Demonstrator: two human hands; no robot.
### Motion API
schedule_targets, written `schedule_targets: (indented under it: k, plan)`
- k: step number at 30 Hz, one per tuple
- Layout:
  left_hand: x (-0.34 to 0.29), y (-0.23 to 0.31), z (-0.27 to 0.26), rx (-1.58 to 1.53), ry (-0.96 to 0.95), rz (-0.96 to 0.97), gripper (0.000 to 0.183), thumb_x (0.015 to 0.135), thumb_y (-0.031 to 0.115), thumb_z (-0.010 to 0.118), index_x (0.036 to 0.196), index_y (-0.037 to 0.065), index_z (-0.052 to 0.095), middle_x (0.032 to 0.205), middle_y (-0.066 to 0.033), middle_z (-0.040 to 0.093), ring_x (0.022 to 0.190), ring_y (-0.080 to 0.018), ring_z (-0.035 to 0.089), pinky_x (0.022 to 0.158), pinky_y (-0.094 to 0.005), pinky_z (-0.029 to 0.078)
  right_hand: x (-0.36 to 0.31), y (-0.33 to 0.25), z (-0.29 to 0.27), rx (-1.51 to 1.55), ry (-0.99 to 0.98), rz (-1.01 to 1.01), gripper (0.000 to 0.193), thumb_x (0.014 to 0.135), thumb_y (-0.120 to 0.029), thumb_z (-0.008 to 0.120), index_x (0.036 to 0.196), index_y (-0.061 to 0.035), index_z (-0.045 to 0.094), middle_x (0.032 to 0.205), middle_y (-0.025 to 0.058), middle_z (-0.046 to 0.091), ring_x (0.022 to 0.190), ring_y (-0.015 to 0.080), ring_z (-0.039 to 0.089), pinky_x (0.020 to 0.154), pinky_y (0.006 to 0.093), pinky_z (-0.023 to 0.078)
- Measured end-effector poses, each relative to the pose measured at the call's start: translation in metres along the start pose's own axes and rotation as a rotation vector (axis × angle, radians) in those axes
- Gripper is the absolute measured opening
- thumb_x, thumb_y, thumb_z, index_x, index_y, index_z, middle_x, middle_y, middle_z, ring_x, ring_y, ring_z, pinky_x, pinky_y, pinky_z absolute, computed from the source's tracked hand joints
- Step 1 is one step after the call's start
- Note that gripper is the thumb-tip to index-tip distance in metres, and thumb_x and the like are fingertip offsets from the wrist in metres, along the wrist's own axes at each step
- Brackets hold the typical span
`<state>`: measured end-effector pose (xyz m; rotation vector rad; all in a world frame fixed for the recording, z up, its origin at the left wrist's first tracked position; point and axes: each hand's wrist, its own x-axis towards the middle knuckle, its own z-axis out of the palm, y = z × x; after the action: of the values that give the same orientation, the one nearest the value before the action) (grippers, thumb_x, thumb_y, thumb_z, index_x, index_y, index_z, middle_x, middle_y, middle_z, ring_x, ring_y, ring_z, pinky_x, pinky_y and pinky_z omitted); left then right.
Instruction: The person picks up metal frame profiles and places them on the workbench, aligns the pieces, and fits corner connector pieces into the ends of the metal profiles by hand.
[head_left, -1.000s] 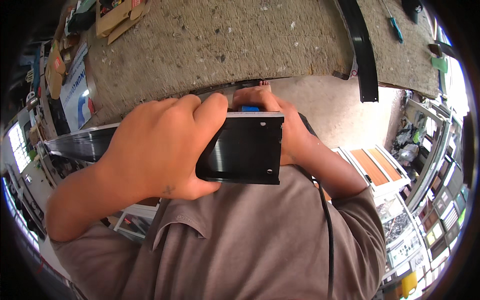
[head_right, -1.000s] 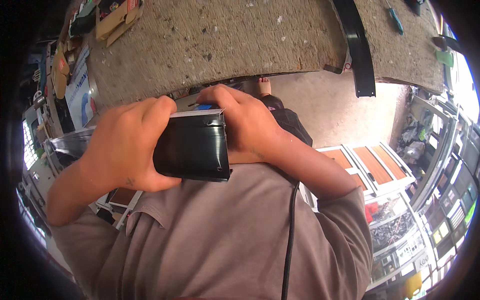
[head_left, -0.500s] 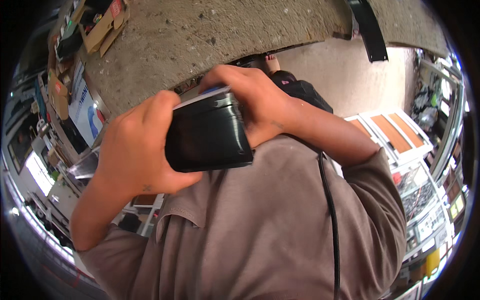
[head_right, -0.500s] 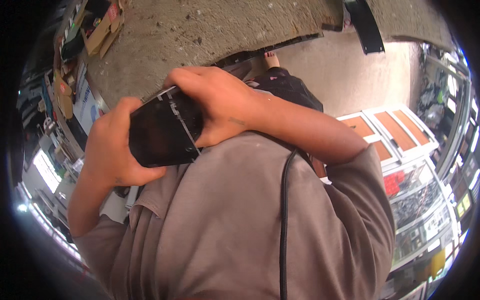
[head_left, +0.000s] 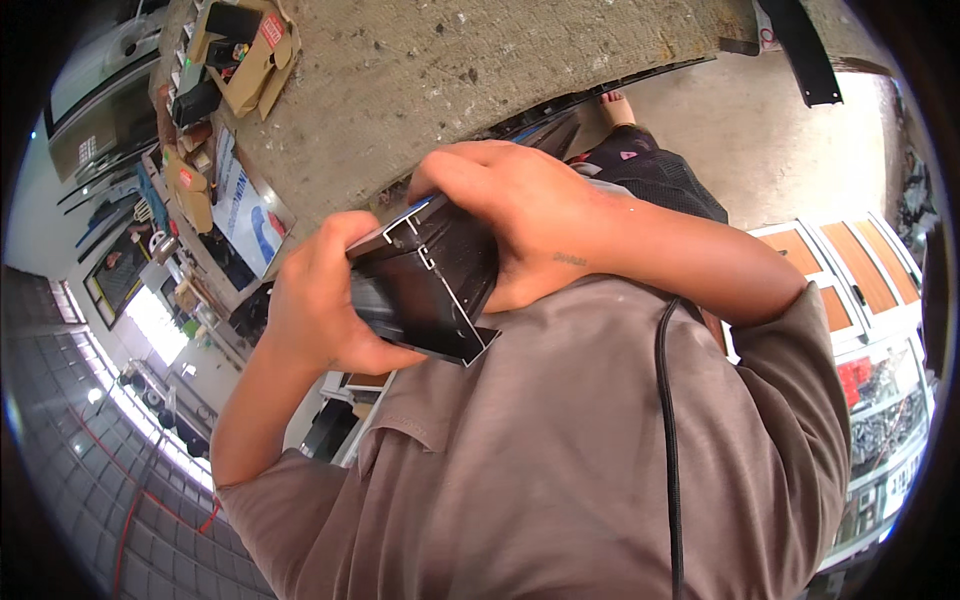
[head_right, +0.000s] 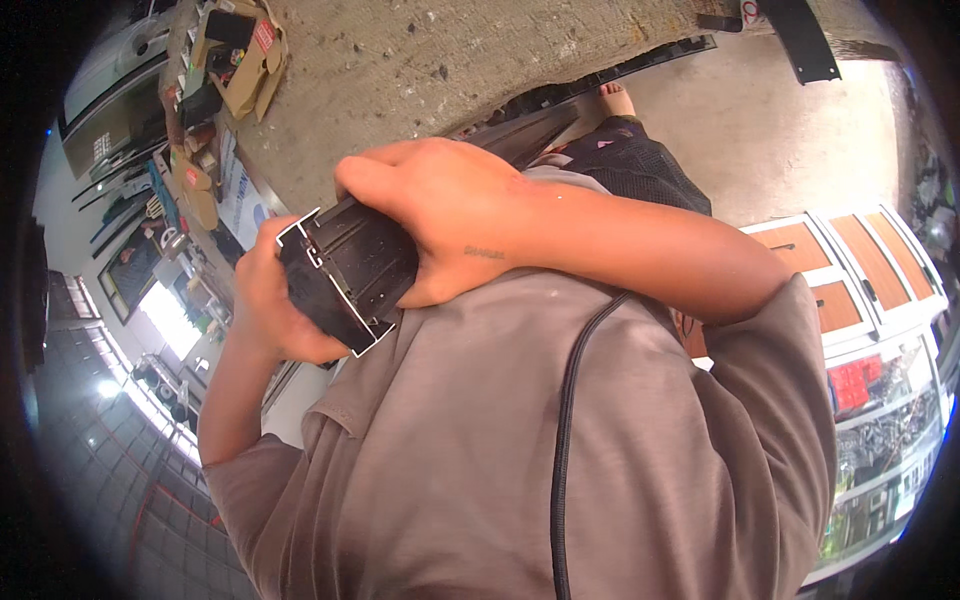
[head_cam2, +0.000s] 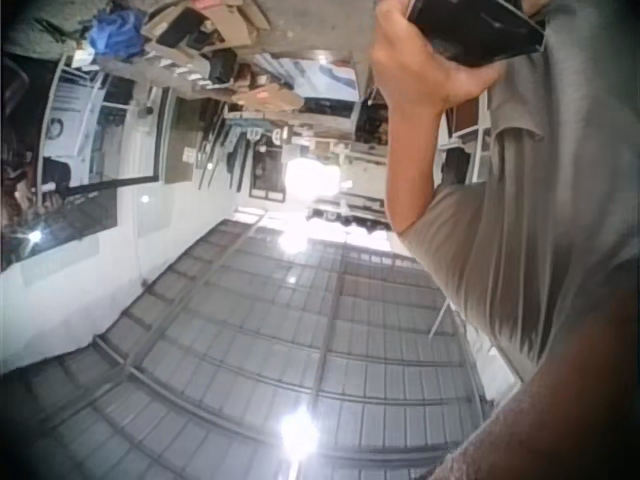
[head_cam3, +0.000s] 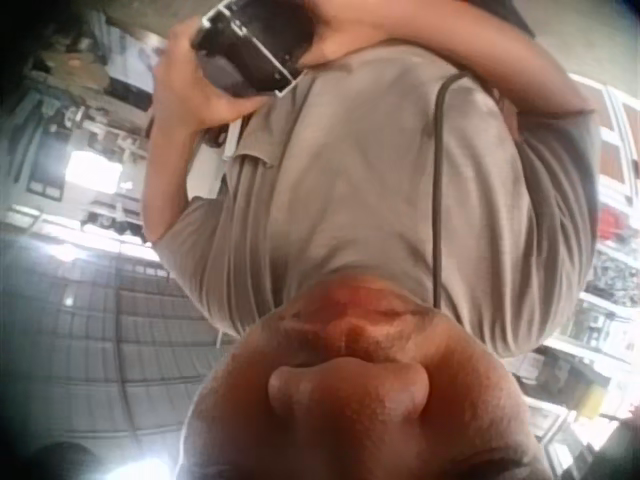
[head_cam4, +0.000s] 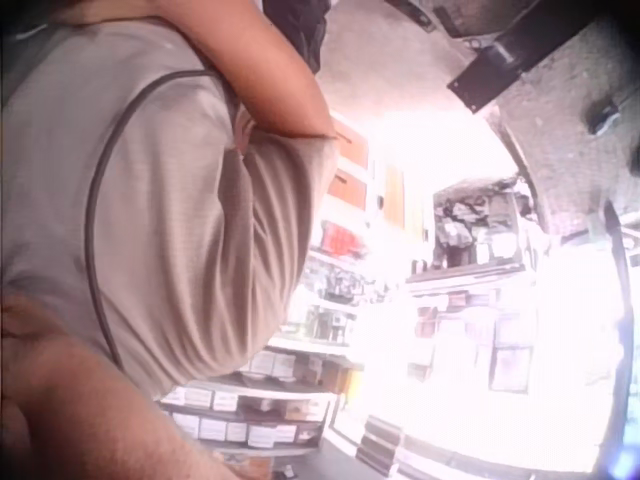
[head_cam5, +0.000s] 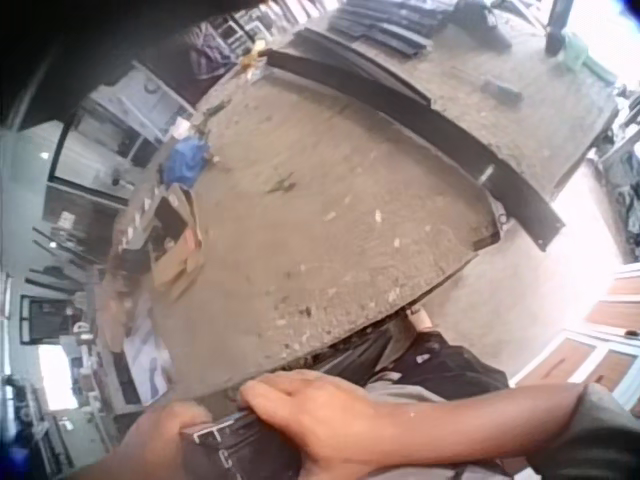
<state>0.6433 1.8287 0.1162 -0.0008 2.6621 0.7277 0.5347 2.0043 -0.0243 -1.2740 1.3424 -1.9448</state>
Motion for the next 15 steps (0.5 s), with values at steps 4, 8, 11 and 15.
schedule_targets:
  k: [4, 8, 11, 15]
  plan:
    - [0.002, 0.011, -0.003, 0.024, -0.039, -0.043, 0.088, 0.05, 0.043, 0.095, 0.114, 0.001, 0.052, 0.089, -0.0131, 0.064, 0.078, -0.033, 0.069, 0.067, -0.0397, 0.055, -0.001, -0.002, -0.004, -0.023, 0.002, 0.015, 0.05, 0.064, -0.024, 0.081, 0.096, -0.0025, 0.049, 0.085, 0.0175, 0.059, 0.081, 0.0432, 0.062, 0.066, 0.0497, 0.049]
    - [0.008, 0.025, -0.016, 0.101, -0.073, -0.071, 0.085, 0.049, 0.04, 0.094, 0.112, 0.002, 0.052, 0.09, -0.015, 0.064, 0.078, -0.0351, 0.068, 0.067, -0.041, 0.055, -0.001, -0.004, -0.005, -0.031, -0.016, 0.054, 0.053, 0.063, -0.025, 0.082, 0.096, -0.0025, 0.048, 0.085, 0.018, 0.059, 0.082, 0.0438, 0.062, 0.067, 0.0495, 0.049]
    - [0.009, 0.038, -0.021, 0.139, -0.073, -0.097, 0.081, 0.049, 0.036, 0.091, 0.111, 0.002, 0.051, 0.088, -0.0155, 0.063, 0.077, -0.0355, 0.068, 0.067, -0.0422, 0.054, 0.0, -0.007, -0.008, -0.062, -0.097, 0.079, 0.057, 0.062, -0.026, 0.084, 0.101, -0.0024, 0.05, 0.088, 0.0185, 0.061, 0.085, 0.0436, 0.062, 0.071, 0.0488, 0.05]
    - [0.014, 0.046, -0.029, 0.225, -0.151, -0.141, 0.076, 0.051, 0.031, 0.089, 0.11, 0.002, 0.051, 0.088, -0.0163, 0.063, 0.076, -0.0384, 0.066, 0.066, -0.0445, 0.053, -0.001, -0.004, -0.012, -0.103, -0.14, 0.07, 0.069, 0.063, -0.031, 0.087, 0.115, -0.0003, 0.053, 0.103, 0.0176, 0.064, 0.093, 0.038, 0.067, 0.079, 0.0427, 0.055]
